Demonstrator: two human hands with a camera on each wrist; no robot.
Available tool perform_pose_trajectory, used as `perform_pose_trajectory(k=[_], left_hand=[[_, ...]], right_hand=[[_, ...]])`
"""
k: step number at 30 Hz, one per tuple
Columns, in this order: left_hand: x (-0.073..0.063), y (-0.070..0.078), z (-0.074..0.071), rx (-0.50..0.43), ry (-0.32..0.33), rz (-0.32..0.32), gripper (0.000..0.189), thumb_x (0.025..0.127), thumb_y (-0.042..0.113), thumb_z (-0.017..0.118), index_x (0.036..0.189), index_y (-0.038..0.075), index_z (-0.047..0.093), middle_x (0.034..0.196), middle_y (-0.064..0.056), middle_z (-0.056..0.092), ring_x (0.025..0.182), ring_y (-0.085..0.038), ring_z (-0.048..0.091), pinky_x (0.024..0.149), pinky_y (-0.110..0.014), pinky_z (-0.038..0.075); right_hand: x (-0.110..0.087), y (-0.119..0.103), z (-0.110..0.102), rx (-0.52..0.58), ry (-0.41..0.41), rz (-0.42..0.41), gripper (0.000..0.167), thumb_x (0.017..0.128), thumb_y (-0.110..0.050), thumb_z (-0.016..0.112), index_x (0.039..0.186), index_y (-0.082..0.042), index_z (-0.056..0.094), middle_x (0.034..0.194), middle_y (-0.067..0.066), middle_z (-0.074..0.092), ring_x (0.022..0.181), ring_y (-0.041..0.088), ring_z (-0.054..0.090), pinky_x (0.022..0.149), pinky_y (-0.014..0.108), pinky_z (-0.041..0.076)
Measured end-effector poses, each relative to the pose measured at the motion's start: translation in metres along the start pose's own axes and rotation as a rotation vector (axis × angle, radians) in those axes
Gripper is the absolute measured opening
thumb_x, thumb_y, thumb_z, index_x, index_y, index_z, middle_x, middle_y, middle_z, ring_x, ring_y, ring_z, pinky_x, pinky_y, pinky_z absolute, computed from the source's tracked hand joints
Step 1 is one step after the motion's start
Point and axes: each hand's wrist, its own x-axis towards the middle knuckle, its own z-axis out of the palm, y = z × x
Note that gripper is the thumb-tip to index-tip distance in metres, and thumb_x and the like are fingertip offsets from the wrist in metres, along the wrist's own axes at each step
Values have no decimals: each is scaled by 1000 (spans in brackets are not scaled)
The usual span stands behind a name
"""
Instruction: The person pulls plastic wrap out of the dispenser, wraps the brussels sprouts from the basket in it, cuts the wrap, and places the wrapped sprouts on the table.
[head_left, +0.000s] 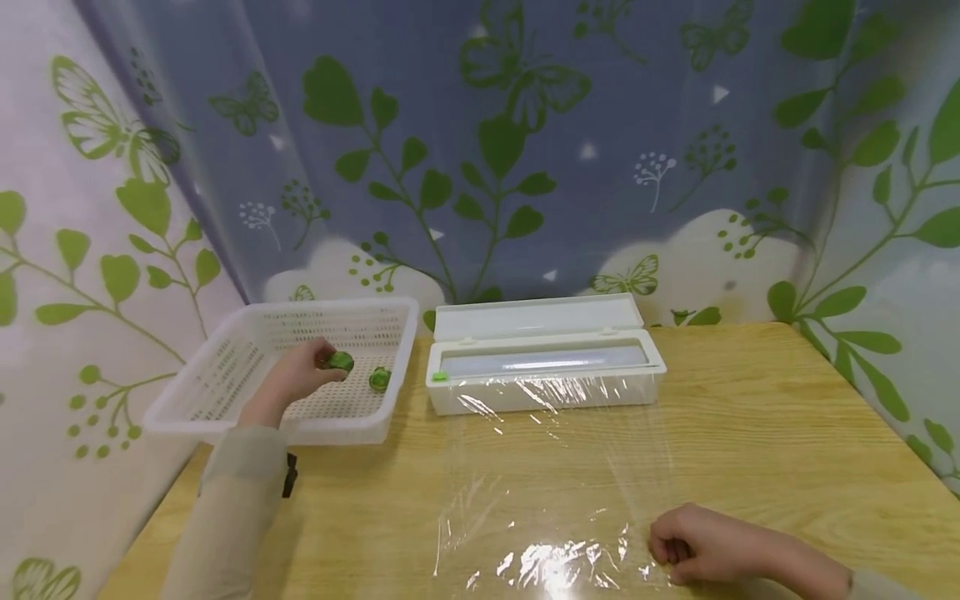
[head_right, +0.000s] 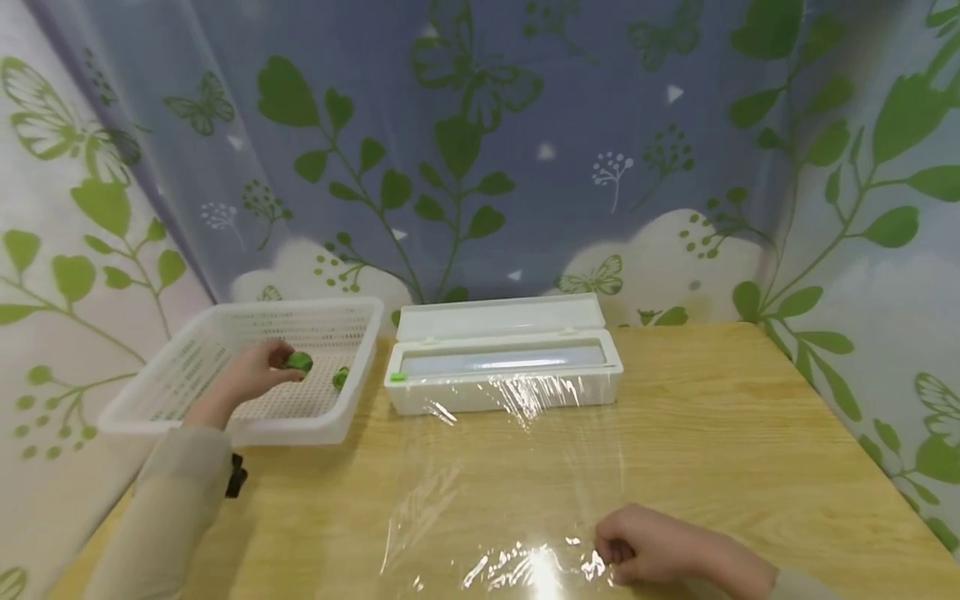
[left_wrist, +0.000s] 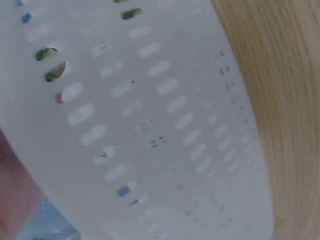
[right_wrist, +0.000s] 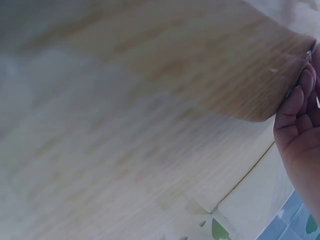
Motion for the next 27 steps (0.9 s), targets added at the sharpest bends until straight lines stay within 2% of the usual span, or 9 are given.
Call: perform_pose_trajectory(k=[8,13,20,27], left_hand=[[-3,30,-1,-70,62,49,34,83,17,62,107,-4,51,99,-19,58,93,-33,54,79,-46,42],[-8,50,4,-78,99,120,34,82,15,64,107,-4,52,98,-18,59,92,-30,55,78,-42,45],[-15,80,23,-142,44,211,32,79,9,66,105,-3,54,95,-13,59,88,-24,56,71,-31,49],[-21,108,45,-152,-9,336,26,76,7,68,98,-1,58,90,-7,60,84,-19,57,67,-29,50]], right_hand=[[1,0,-1,0,-5,10,27,62,1,70,75,-14,51,64,-11,47,60,-8,41,47,11,38],[0,-2,-2,10,-20,27,26,63,1,70,74,-13,50,64,-11,46,60,-8,41,47,12,38],[-1,-1,-1,20,-19,17,27,62,2,69,74,-13,51,63,-10,47,60,-8,41,47,12,38],[0,0,-1,22,-22,17,27,62,1,69,74,-14,51,64,-11,46,60,-8,41,47,12,38]])
